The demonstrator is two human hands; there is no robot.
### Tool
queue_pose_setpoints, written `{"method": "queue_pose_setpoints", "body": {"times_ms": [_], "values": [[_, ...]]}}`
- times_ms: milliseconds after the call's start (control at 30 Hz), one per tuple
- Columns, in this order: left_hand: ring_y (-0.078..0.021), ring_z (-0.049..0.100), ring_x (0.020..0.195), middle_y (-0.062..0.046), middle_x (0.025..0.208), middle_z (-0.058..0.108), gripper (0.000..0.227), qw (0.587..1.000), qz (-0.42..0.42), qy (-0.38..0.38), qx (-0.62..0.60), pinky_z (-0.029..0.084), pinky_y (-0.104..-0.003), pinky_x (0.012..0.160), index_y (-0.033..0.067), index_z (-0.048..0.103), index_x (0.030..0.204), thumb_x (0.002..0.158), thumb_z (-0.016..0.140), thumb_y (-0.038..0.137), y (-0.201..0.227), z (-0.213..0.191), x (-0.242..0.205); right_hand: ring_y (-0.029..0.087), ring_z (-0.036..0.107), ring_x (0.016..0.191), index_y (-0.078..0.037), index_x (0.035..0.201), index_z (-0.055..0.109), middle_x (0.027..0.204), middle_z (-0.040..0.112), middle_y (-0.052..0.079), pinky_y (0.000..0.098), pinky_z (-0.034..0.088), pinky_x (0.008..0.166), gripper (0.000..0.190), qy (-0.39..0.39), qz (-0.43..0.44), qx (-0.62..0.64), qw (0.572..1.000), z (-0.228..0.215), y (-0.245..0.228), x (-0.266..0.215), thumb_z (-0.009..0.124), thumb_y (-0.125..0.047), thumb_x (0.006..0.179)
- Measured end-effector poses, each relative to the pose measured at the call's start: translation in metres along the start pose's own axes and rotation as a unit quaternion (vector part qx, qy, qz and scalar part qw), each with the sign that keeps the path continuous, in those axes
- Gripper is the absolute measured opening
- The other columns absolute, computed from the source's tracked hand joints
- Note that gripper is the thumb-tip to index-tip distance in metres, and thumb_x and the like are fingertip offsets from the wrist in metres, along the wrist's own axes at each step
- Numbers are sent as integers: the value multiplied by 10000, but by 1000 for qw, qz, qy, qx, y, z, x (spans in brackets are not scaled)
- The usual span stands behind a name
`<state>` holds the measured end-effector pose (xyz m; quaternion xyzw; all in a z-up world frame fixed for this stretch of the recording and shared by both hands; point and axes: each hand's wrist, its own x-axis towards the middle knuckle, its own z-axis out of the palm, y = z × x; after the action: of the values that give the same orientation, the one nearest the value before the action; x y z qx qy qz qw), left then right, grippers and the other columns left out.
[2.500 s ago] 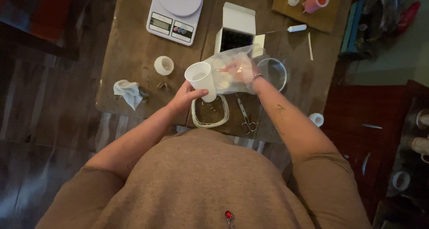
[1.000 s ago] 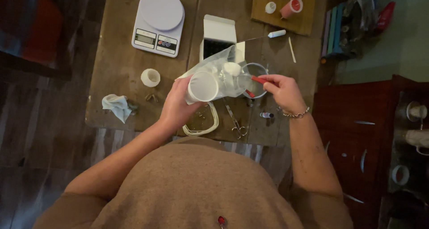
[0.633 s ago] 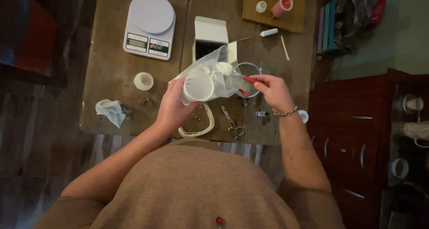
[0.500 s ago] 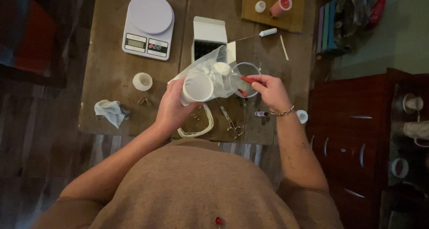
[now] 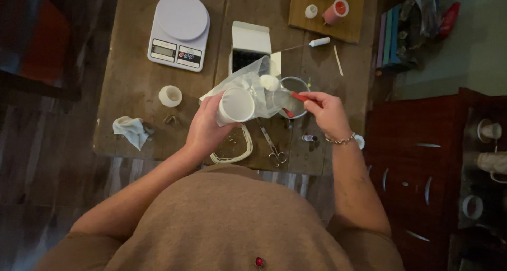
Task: Measuring white wax powder into a cup using a scale and a spoon.
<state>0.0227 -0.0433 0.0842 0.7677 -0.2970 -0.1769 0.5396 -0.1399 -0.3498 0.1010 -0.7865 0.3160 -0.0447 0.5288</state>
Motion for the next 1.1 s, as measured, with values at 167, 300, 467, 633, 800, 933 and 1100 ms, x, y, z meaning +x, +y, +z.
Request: {"method": "queue_pose_setpoints", "body": {"times_ms": [167, 300, 467, 633, 800, 933, 1100], "values": [[-374, 588, 1219, -164, 1345, 593, 797, 1000, 5, 8, -10, 497, -430, 1005, 91, 542, 1403, 701, 910, 179, -1, 3, -1, 53, 613, 869, 19, 1205, 731, 1015, 727, 1, 212, 494, 782, 284, 2, 10, 2, 1000, -11, -25, -14, 652, -23, 936], [-372, 595, 1213, -160, 1337, 605, 800, 1000, 2, 7, -8, 501, -428, 1001, 102, 543, 1406, 699, 908, 189, -2, 4, 0, 34, 594, 856, 22, 1210, 725, 1032, 717, -10, 193, 480, 762, 296, -7, -6, 34, 999, -18, -42, -24, 645, -3, 926], [-380, 607, 1180, -160, 1316, 608, 820, 1000, 0, 15, 9, 513, -434, 966, 111, 536, 1403, 684, 915, 216, -2, 6, 1, 49, 518, 743, 9, 1252, 732, 937, 685, 4, 202, 408, 648, 287, -2, 18, 26, 999, -28, -54, -33, 636, -28, 985], [-379, 619, 1154, -149, 1302, 613, 829, 999, 3, 26, 22, 523, -439, 936, 118, 534, 1403, 679, 920, 237, 7, 3, 0, 31, 557, 764, 15, 1242, 726, 969, 712, 1, 181, 423, 647, 288, -32, 13, 63, 997, -10, -91, -45, 627, -16, 973], [-377, 628, 1153, -142, 1310, 620, 825, 998, 24, 49, 33, 537, -441, 927, 127, 543, 1405, 678, 916, 239, 15, 0, -5, 30, 685, 946, 15, 1195, 710, 1084, 761, -12, 184, 545, 848, 255, -112, -42, 26, 993, 24, -126, -51, 606, -31, 968], [-380, 631, 1145, -147, 1307, 619, 811, 996, 31, 63, 48, 536, -447, 922, 122, 542, 1409, 702, 920, 242, 16, 0, -9, 92, 525, 710, -33, 1197, 765, 907, 708, 19, 261, 436, 618, 252, -86, 28, -63, 994, 42, -120, -53, 657, -61, 972], [-386, 629, 1152, -156, 1310, 614, 791, 994, 39, 84, 56, 538, -447, 930, 115, 546, 1406, 713, 913, 214, 24, -4, -13, 235, 637, 780, -77, 1100, 770, 853, 673, 102, 344, 511, 704, 201, -29, -216, -263, 940, 59, -137, -58, 712, -67, 908]]}}
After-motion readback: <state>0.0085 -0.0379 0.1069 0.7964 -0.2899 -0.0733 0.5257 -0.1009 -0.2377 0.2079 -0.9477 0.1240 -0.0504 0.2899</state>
